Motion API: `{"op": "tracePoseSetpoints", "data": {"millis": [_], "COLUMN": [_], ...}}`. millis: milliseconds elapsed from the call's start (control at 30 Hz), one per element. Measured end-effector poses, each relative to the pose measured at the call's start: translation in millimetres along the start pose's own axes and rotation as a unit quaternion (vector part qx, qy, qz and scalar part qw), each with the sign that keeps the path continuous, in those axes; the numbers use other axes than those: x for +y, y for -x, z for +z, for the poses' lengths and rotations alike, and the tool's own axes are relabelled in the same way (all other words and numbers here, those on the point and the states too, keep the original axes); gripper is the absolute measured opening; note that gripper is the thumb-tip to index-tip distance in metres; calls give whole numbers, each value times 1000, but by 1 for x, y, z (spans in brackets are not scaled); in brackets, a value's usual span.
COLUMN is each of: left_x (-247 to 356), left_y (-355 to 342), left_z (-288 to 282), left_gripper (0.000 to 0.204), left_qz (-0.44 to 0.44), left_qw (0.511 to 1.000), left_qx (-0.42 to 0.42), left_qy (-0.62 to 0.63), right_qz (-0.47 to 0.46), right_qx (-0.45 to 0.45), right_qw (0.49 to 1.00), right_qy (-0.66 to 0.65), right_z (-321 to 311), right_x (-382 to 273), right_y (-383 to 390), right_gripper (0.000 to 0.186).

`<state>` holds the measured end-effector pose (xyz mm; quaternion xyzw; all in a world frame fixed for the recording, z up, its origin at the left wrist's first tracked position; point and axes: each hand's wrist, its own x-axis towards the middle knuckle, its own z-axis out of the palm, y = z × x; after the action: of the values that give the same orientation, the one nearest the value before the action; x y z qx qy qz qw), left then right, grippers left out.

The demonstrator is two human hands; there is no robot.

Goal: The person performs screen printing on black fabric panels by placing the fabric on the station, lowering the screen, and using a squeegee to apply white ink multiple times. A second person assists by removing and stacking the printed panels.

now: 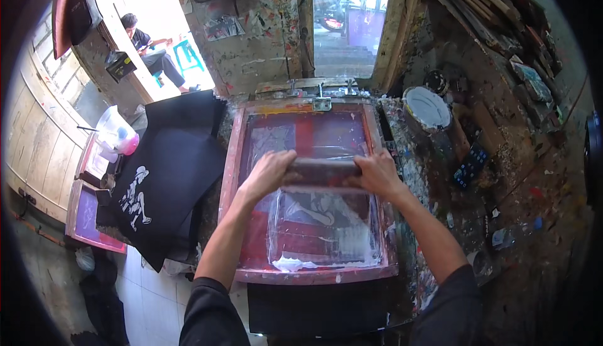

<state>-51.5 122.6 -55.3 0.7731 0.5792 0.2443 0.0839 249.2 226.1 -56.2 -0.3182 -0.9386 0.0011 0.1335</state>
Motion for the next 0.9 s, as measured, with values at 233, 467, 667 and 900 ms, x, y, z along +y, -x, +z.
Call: {"op": "tracePoseSetpoints", "data": {"millis": [233,467,667,900], "left_x": [8,1,16,118], "left_y": [38,19,40,163], "left_z": [40,18,31,27], "left_gripper": [32,32,29,34], "left_qz": [20,-13,-13,10], "left_qw": [987,988,992,996], "left_qx": [86,89,69,10], "left_qy": [-131,-126,-108,-86], "right_qz": [-76,-65,-66,-43], "right_qx": [122,101,92,18], "right_qw": [988,992,994,998], "right_qy": [51,30,-7,-45], "right_z": [37,18,26,-24], "right_x": [3,7,-2,-87], "right_y": [31,-8,25,162], "right_gripper": [13,11,7,8]}}
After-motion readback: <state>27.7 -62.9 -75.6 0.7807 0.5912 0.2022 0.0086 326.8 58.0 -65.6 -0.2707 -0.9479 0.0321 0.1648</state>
